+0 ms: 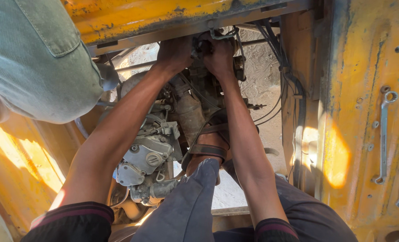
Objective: The person works on a vehicle engine using a wrench to loosen and remove a component. They then open a blue box to retrieve a new part.
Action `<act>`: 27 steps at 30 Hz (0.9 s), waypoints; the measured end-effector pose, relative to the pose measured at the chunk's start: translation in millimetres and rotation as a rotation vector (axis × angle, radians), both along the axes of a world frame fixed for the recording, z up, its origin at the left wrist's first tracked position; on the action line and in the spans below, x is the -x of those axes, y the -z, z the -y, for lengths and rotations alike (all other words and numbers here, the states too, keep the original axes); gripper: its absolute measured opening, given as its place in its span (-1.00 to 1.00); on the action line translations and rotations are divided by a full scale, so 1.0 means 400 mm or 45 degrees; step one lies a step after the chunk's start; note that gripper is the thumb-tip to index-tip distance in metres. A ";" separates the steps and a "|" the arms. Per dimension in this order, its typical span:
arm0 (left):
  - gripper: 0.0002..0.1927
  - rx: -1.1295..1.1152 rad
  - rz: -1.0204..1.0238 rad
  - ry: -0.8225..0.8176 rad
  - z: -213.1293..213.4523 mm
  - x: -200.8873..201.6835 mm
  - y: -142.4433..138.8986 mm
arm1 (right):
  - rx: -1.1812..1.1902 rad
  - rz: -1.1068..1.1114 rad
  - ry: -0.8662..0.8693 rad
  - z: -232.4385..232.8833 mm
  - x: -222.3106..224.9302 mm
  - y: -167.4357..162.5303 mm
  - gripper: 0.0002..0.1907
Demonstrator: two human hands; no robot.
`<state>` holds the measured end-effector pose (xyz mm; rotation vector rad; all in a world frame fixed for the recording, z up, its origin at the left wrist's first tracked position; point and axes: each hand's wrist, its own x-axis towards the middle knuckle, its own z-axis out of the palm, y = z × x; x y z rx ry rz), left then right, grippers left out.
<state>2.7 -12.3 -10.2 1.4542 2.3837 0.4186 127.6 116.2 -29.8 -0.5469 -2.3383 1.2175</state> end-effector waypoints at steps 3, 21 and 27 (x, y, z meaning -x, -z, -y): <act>-0.21 -0.006 0.001 -0.014 0.004 -0.001 -0.005 | 0.096 0.011 -0.007 0.006 -0.002 0.000 -0.79; -0.29 0.063 -0.027 0.064 -0.004 0.009 0.013 | 0.391 0.320 0.130 0.005 0.008 -0.010 -0.72; -0.39 0.029 0.006 0.047 0.000 0.017 0.023 | 0.102 0.221 -0.091 -0.029 0.039 -0.013 -0.80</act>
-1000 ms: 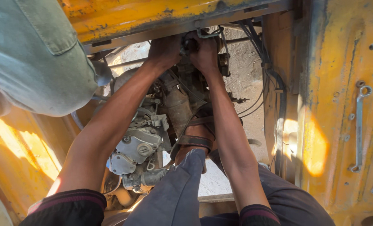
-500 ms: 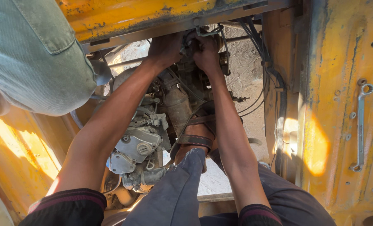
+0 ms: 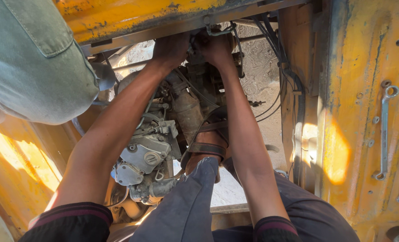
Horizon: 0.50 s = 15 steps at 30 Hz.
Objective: The person works on a vehicle engine using a wrench to loosen and remove a component. They then open a blue box to retrieve a new part.
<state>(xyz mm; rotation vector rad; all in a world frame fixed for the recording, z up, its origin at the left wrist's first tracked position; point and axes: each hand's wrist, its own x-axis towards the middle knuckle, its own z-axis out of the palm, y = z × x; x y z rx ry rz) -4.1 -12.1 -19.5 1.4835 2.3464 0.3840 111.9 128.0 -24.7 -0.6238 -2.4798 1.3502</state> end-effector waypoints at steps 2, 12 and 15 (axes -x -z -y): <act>-0.50 0.105 0.089 -0.031 -0.001 0.006 0.004 | 0.073 0.000 -0.049 -0.009 0.008 0.002 -0.79; -0.40 -0.019 -0.035 -0.020 -0.006 -0.002 -0.017 | 0.200 0.039 0.089 0.015 0.014 0.006 -0.69; -0.43 -0.002 0.010 -0.018 -0.008 0.003 -0.018 | 0.233 0.179 0.133 0.012 0.020 0.004 -0.68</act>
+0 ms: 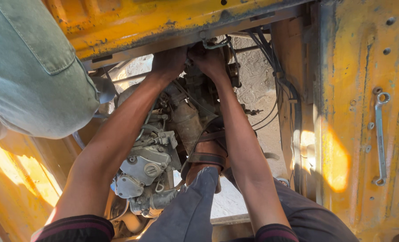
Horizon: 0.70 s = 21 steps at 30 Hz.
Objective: The person works on a vehicle engine using a wrench to loosen and remove a component. They then open a blue box to retrieve a new part.
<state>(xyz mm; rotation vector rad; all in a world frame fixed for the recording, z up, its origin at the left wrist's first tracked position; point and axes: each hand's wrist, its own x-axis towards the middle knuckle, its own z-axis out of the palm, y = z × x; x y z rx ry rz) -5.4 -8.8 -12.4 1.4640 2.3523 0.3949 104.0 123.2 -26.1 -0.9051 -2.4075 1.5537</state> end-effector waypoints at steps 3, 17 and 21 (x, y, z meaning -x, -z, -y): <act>-0.44 -0.064 -0.039 0.031 0.001 -0.003 0.007 | 0.085 0.246 -0.010 -0.008 0.003 -0.002 -0.69; -0.30 -0.081 -0.128 -0.056 -0.005 -0.024 0.022 | 0.829 -0.063 0.246 -0.023 -0.021 0.018 -0.72; -0.50 -0.032 -0.199 0.006 -0.002 -0.014 0.045 | 1.070 -0.187 0.281 -0.026 -0.020 0.012 -0.69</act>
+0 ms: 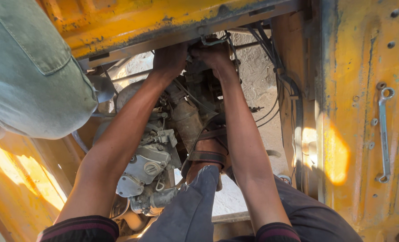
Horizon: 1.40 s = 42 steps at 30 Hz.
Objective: The person works on a vehicle engine using a wrench to loosen and remove a component. They then open a blue box to retrieve a new part.
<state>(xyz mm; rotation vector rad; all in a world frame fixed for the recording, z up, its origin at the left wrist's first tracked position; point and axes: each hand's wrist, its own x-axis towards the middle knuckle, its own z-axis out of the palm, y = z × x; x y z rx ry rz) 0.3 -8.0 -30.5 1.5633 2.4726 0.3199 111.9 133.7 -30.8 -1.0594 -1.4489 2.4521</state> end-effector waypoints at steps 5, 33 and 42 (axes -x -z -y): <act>-0.58 0.013 0.066 -0.004 -0.001 0.006 0.009 | -0.189 0.159 -0.057 0.016 0.016 -0.008 -0.68; -0.16 0.034 0.317 0.082 0.005 0.027 -0.020 | -1.161 -0.299 0.049 0.022 -0.027 -0.013 -0.87; -0.19 -0.088 0.271 0.146 -0.004 0.025 -0.033 | -1.330 -0.301 0.033 0.024 -0.031 -0.024 -0.86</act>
